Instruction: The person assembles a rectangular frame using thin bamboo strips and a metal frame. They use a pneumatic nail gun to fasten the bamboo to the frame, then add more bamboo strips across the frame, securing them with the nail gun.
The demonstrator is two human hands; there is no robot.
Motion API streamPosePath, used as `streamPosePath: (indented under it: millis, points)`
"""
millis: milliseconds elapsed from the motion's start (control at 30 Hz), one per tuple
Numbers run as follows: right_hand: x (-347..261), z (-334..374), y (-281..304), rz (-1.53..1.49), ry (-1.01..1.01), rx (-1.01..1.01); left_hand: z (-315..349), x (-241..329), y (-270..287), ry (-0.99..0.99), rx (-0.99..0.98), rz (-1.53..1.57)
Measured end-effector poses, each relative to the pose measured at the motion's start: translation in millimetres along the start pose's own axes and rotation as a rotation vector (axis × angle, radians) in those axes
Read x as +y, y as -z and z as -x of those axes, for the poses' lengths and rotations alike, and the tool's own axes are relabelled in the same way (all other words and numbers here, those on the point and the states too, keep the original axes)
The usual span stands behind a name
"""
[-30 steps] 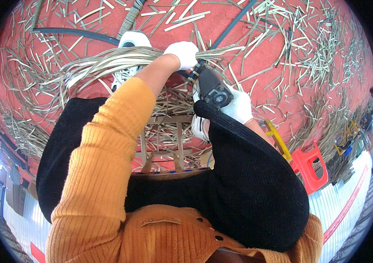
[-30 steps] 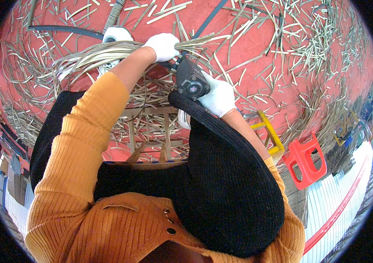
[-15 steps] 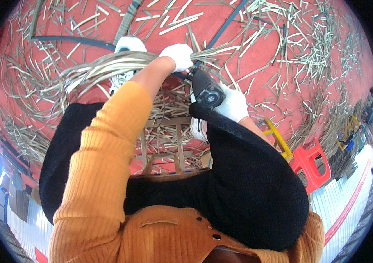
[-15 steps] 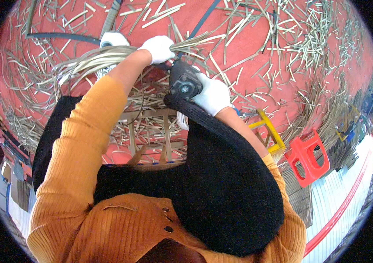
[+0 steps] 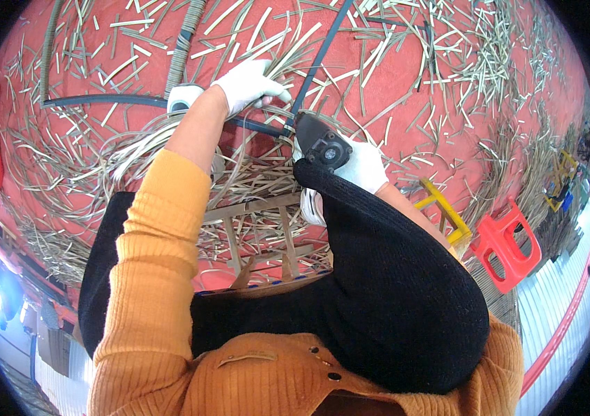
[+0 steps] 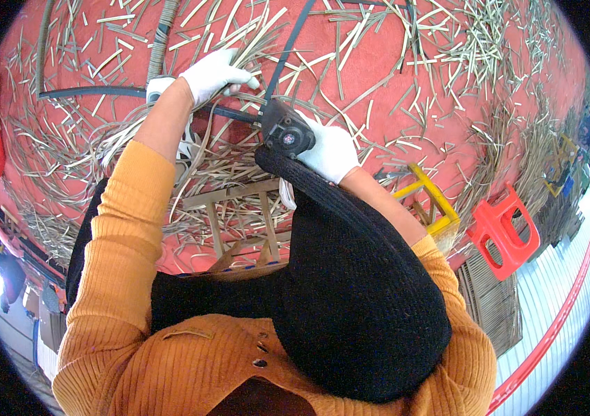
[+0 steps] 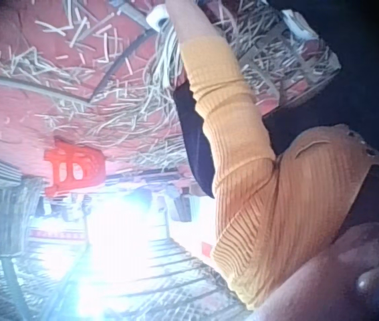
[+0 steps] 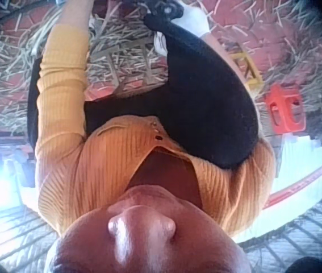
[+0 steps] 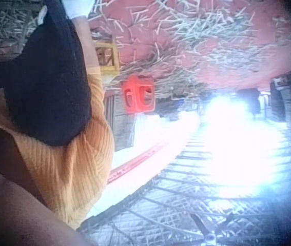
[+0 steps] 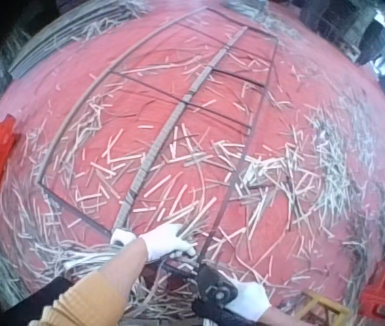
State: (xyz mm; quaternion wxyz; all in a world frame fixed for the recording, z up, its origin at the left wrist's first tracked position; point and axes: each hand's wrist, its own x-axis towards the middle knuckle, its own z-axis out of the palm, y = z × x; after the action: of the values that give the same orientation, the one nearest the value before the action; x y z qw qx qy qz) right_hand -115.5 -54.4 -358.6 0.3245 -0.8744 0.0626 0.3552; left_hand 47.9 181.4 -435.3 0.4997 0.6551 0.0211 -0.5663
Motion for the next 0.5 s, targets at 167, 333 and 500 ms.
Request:
streamPosePath:
  millis: [167,333,500]
  points:
    - [5.6,-2.1,-0.7,0.057,0.001,0.034,-8.5,-7.8,-7.6,-0.088,0.073,-0.232]
    - [8.6,-1.6,-0.2,-0.012,0.061,0.088,-16.5,-11.2,-17.1,-0.138,0.123,-0.45]
    - [8.3,-1.0,-0.5,-0.002,0.039,0.089,-27.7,-10.0,-28.0,-0.167,0.093,-0.768]
